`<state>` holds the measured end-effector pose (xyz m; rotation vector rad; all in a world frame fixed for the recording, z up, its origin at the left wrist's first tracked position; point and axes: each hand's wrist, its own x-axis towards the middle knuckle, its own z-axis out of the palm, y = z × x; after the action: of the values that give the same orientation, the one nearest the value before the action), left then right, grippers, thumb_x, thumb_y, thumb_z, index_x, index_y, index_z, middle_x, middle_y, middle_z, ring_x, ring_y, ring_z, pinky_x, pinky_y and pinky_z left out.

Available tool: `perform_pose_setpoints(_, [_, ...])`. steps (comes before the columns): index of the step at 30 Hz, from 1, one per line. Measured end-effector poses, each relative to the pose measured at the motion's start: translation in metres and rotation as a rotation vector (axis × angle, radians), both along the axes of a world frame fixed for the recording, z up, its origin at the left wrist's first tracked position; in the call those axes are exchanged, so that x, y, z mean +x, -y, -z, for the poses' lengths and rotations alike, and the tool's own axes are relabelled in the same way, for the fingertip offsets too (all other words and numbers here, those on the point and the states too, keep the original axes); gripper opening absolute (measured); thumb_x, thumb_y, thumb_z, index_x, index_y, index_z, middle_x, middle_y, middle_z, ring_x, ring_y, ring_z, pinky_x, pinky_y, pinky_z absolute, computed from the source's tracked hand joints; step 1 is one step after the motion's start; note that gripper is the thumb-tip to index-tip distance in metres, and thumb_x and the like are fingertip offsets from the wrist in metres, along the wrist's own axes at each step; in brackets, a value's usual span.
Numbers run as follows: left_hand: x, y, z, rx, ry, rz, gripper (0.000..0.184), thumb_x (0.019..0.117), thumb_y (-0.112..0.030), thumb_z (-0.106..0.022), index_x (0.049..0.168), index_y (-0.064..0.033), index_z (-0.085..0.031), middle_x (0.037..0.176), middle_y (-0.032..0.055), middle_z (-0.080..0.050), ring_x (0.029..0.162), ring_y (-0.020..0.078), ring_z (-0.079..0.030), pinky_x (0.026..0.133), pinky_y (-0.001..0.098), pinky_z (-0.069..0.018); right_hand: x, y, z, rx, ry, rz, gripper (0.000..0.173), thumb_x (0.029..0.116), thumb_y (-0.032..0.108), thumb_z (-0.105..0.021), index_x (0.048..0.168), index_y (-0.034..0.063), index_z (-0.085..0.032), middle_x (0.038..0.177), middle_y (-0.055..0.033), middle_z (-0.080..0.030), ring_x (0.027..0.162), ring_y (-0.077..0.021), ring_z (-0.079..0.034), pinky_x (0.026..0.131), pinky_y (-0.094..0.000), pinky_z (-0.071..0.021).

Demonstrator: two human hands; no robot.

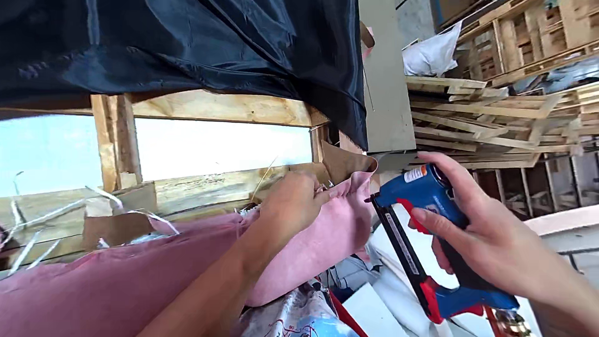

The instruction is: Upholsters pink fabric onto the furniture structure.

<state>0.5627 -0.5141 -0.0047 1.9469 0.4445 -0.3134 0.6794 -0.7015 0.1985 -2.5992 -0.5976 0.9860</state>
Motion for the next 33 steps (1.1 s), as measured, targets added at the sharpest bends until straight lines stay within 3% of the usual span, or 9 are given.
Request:
perform_pose_setpoints(3, [0.003, 0.012, -0.001, 0.227, 0.106, 0.078, 0.055, 0.0938, -0.067, -0.059, 0.110, -0.0157, -0.073, 0.109, 0.0011, -0.070, 0.107, 0.0204, -0.066, 0.099, 0.0480, -0.0513, -0.007, 0.023, 0.015, 0.069, 0.048, -0.023, 0.065, 0.1012, 0.036, -0.060, 0.156, 0.0492, -0.028, 0.089, -0.0051, -0.074, 0.047, -0.0255, -0.065, 0.040, -0.0419, -0.0598])
perform_pose_setpoints(6, [0.015, 0.030, -0.004, 0.426, 0.228, 0.118, 0.058, 0.0965, -0.060, -0.061, 0.113, -0.0047, -0.071, 0.118, 0.0133, -0.070, 0.118, 0.0315, -0.064, 0.109, 0.0580, -0.0438, -0.014, 0.039, 0.043, 0.151, 0.181, -0.165, 0.063, 0.1035, 0.039, -0.057, 0.158, 0.0466, -0.025, 0.080, 0.0020, -0.071, 0.048, -0.0169, -0.064, 0.042, -0.0384, -0.0598])
perform_pose_setpoints(8, [0.026, 0.038, -0.005, 0.458, 0.249, 0.085, 0.050, 0.0965, -0.051, -0.065, 0.103, -0.0016, -0.070, 0.105, 0.0150, -0.070, 0.105, 0.0316, -0.068, 0.100, 0.0524, -0.0505, -0.020, 0.044, 0.060, 0.188, 0.277, -0.238, 0.063, 0.1046, 0.037, -0.056, 0.159, 0.0440, -0.024, 0.075, 0.0048, -0.069, 0.049, -0.0129, -0.064, 0.043, -0.0368, -0.0601])
perform_pose_setpoints(10, [0.027, 0.038, -0.008, 0.390, 0.183, 0.033, 0.033, 0.1012, -0.038, -0.062, 0.095, -0.0066, -0.069, 0.095, 0.0102, -0.068, 0.089, 0.0281, -0.070, 0.079, 0.0483, -0.0591, -0.022, 0.046, 0.070, 0.217, 0.338, -0.262, 0.064, 0.1048, 0.036, -0.056, 0.160, 0.0428, -0.023, 0.072, 0.0057, -0.068, 0.049, -0.0115, -0.065, 0.044, -0.0360, -0.0603])
perform_pose_setpoints(12, [0.023, 0.037, -0.009, 0.312, 0.105, -0.054, 0.027, 0.1030, -0.030, -0.057, 0.089, -0.0101, -0.069, 0.089, 0.0074, -0.069, 0.083, 0.0270, -0.070, 0.071, 0.0492, -0.0584, -0.023, 0.049, 0.074, 0.242, 0.317, -0.244, 0.064, 0.1045, 0.037, -0.057, 0.159, 0.0437, -0.024, 0.073, 0.0053, -0.069, 0.048, -0.0123, -0.065, 0.043, -0.0357, -0.0603])
perform_pose_setpoints(16, [0.022, 0.041, -0.004, 0.297, 0.117, -0.147, 0.033, 0.1042, -0.032, -0.055, 0.084, -0.0104, -0.068, 0.085, 0.0066, -0.068, 0.081, 0.0256, -0.069, 0.071, 0.0492, -0.0585, -0.029, 0.051, 0.083, 0.258, 0.311, -0.236, 0.066, 0.1044, 0.034, -0.057, 0.160, 0.0435, -0.023, 0.073, 0.0053, -0.068, 0.049, -0.0113, -0.064, 0.045, -0.0362, -0.0608])
perform_pose_setpoints(21, [0.021, 0.040, 0.001, 0.267, 0.181, -0.177, 0.035, 0.1028, -0.036, -0.059, 0.080, -0.0103, -0.065, 0.081, 0.0050, -0.064, 0.075, 0.0230, -0.065, 0.067, 0.0477, -0.0556, -0.028, 0.043, 0.086, 0.201, 0.442, -0.310, 0.065, 0.1033, 0.033, -0.058, 0.160, 0.0327, -0.024, 0.065, 0.0062, -0.061, 0.046, -0.0081, -0.060, 0.042, -0.0338, -0.0559])
perform_pose_setpoints(26, [0.021, 0.036, -0.001, 0.284, 0.181, -0.158, 0.033, 0.1026, -0.039, -0.060, 0.081, -0.0138, -0.065, 0.083, 0.0011, -0.064, 0.074, 0.0191, -0.063, 0.065, 0.0438, -0.0548, -0.012, 0.063, 0.068, 0.230, 0.334, -0.147, 0.065, 0.1038, 0.036, -0.058, 0.159, 0.0441, -0.025, 0.072, 0.0025, -0.069, 0.046, -0.0155, -0.064, 0.041, -0.0390, -0.0596])
perform_pose_setpoints(33, [0.024, 0.031, -0.002, 0.208, 0.112, -0.146, 0.034, 0.1020, -0.043, -0.060, 0.081, -0.0165, -0.065, 0.076, -0.0007, -0.061, 0.070, 0.0174, -0.062, 0.062, 0.0430, -0.0533, -0.004, 0.059, 0.073, 0.227, 0.309, -0.220, 0.064, 0.1035, 0.034, -0.058, 0.158, 0.0416, -0.026, 0.068, 0.0038, -0.067, 0.046, -0.0132, -0.063, 0.041, -0.0363, -0.0590])
